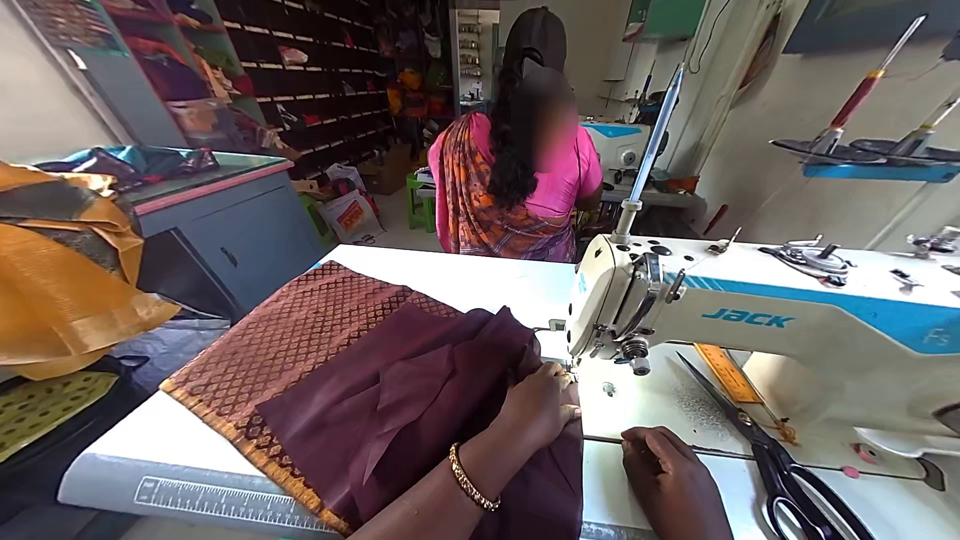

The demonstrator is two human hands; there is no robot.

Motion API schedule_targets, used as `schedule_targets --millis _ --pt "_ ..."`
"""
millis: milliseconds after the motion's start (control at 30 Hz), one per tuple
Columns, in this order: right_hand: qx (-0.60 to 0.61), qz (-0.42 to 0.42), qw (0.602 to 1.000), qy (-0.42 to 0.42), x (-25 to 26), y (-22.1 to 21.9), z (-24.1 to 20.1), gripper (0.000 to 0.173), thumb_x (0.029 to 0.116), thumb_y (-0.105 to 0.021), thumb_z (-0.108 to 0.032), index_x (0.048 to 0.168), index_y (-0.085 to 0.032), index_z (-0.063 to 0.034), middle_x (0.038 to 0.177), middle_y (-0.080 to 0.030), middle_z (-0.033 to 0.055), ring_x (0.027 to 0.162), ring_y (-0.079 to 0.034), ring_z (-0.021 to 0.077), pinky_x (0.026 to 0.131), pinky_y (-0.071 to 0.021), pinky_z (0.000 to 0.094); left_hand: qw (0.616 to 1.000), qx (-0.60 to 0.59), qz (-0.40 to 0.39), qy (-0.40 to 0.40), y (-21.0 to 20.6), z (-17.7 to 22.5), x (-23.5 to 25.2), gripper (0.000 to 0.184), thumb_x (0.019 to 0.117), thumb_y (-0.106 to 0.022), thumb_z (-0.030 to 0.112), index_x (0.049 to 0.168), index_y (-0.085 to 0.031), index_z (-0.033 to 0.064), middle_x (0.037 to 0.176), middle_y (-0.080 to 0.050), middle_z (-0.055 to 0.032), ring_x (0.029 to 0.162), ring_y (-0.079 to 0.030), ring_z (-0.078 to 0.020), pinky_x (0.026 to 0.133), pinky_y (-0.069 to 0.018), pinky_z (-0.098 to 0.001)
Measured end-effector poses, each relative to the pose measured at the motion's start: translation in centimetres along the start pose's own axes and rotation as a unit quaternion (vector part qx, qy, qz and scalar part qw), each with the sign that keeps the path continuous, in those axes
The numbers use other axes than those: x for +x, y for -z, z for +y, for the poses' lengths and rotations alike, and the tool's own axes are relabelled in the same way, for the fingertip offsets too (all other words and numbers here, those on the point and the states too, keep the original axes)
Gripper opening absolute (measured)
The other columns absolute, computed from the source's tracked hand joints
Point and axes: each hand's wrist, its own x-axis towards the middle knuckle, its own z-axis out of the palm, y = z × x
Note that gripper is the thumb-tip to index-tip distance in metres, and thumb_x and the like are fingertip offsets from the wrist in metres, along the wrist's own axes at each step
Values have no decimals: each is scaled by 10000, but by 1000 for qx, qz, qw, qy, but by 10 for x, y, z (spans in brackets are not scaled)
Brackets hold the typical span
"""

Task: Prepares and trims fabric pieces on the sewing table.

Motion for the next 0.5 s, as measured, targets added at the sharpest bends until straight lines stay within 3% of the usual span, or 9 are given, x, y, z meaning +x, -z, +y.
schedule_targets --millis 133,267,400,500 --pt "3 -21 998 55 0 -1 4 245 890 -583 -218 962 -782 -94 926 -730 76 880 -705 264 772 -586 423 1000 7 5 -4 1 0 2 516 1049 -580 384 1470 -546 88 1558 -458 -61 1431 -453 -224 1167 -391 -461" --pt "28 -47 988 143 -1 -5 9 251 915 -568 -248 938 -805 -169 922 -734 18 887 -698 204 789 -582 372 1000 6 14 -12 1 -3 4 496 1044 -594 372 1447 -567 83 1542 -475 -62 1403 -480 -222 1149 -407 -459" --pt "98 -86 967 220 -3 -1 9 234 937 -575 -238 970 -804 -205 868 -711 7 841 -682 157 761 -574 325 999 4 31 -26 2 -8 9 512 1034 -617 357 1455 -562 70 1537 -487 -77 1390 -498 -238 1136 -425 -454" --pt "102 -102 948 282 -6 1 5 286 952 -572 -303 1138 -785 -267 777 -641 21 686 -617 158 631 -520 321 998 10 51 -38 2 -10 15 509 1028 -632 345 1456 -569 77 1521 -506 -83 1372 -516 -249 1123 -435 -476"
